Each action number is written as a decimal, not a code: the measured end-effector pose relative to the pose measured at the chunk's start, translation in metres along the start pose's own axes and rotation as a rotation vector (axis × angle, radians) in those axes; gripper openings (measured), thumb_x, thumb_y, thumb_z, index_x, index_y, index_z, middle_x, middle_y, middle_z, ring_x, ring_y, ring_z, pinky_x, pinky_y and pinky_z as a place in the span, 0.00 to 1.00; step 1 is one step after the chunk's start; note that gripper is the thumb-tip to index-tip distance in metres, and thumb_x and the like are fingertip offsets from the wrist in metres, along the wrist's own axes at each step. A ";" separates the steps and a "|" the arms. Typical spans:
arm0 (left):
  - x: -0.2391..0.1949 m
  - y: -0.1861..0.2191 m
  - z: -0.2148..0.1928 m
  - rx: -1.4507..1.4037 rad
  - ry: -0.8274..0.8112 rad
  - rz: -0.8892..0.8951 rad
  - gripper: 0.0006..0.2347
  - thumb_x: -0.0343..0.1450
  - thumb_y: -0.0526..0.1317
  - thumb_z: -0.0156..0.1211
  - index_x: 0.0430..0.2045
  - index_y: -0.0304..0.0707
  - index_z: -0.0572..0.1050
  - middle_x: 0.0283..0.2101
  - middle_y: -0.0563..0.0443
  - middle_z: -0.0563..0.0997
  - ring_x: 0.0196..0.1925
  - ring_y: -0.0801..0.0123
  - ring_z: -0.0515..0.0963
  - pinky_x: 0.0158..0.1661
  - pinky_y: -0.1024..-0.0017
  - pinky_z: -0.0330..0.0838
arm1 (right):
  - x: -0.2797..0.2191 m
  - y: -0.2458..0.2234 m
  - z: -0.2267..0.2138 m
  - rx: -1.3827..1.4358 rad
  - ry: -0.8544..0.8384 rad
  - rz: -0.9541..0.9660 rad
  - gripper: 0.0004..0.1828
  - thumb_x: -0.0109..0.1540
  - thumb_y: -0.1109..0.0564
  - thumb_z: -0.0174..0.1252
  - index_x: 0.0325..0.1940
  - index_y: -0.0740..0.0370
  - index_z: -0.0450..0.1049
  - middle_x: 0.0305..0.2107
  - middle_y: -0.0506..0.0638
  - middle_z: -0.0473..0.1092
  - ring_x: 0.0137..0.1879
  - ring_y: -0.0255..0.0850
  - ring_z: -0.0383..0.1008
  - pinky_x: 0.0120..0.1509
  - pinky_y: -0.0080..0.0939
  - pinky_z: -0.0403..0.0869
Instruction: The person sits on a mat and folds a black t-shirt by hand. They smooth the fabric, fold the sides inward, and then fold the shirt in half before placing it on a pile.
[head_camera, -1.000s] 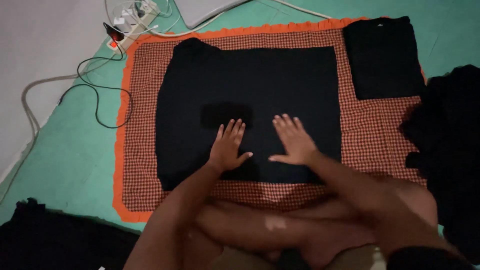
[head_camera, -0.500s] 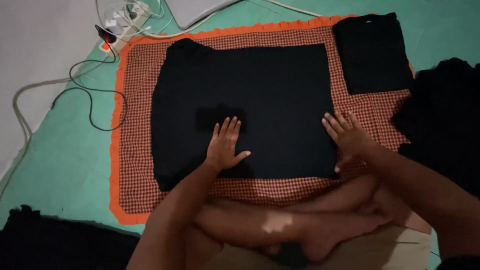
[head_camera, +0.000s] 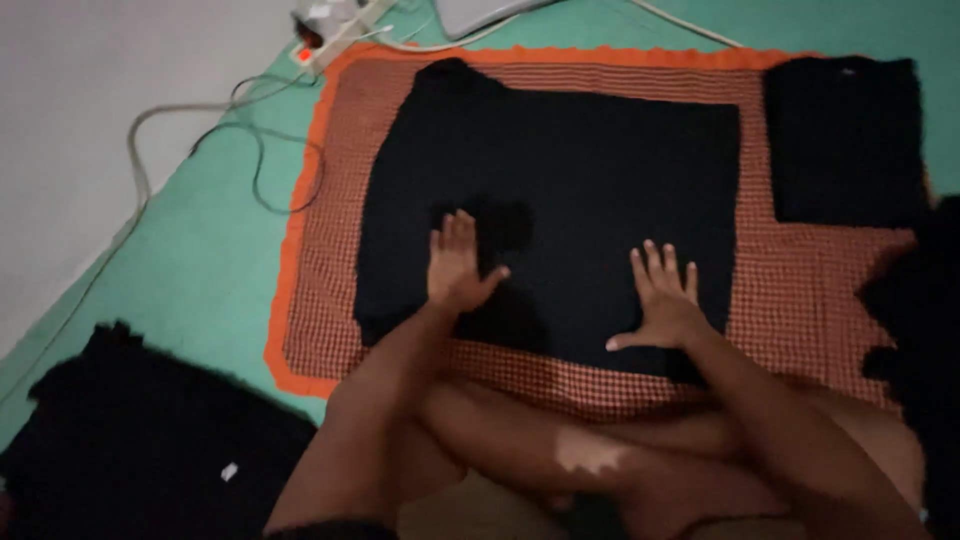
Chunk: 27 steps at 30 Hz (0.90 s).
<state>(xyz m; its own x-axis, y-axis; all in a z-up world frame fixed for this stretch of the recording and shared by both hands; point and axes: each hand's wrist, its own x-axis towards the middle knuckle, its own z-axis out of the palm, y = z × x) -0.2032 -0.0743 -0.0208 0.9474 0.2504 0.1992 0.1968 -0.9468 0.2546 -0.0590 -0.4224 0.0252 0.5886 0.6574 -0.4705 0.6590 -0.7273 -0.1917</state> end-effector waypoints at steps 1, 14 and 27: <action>-0.003 -0.021 0.002 0.007 0.003 -0.023 0.48 0.66 0.67 0.60 0.73 0.27 0.50 0.75 0.30 0.54 0.76 0.37 0.54 0.70 0.37 0.50 | -0.001 -0.002 -0.003 -0.008 -0.006 -0.022 0.93 0.35 0.07 0.65 0.81 0.55 0.22 0.78 0.59 0.17 0.81 0.62 0.15 0.78 0.76 0.25; -0.046 -0.178 -0.068 0.508 -0.560 -0.526 0.41 0.74 0.72 0.16 0.77 0.43 0.38 0.80 0.46 0.38 0.81 0.53 0.33 0.74 0.42 0.28 | -0.004 -0.003 -0.006 0.003 0.007 0.020 0.91 0.36 0.07 0.65 0.82 0.51 0.23 0.78 0.56 0.19 0.82 0.59 0.15 0.78 0.75 0.26; -0.058 -0.216 -0.023 -0.042 -0.561 -0.834 0.28 0.66 0.58 0.57 0.45 0.29 0.82 0.51 0.29 0.82 0.58 0.39 0.80 0.54 0.49 0.75 | 0.005 0.003 0.003 -0.019 -0.051 0.069 0.92 0.36 0.06 0.66 0.81 0.47 0.19 0.77 0.52 0.13 0.81 0.58 0.09 0.78 0.76 0.22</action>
<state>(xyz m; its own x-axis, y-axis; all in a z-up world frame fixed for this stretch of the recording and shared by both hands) -0.3070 0.1207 -0.0658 0.4955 0.6886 -0.5294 0.8526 -0.5021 0.1449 -0.0557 -0.4214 0.0196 0.6088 0.5947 -0.5250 0.6267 -0.7663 -0.1413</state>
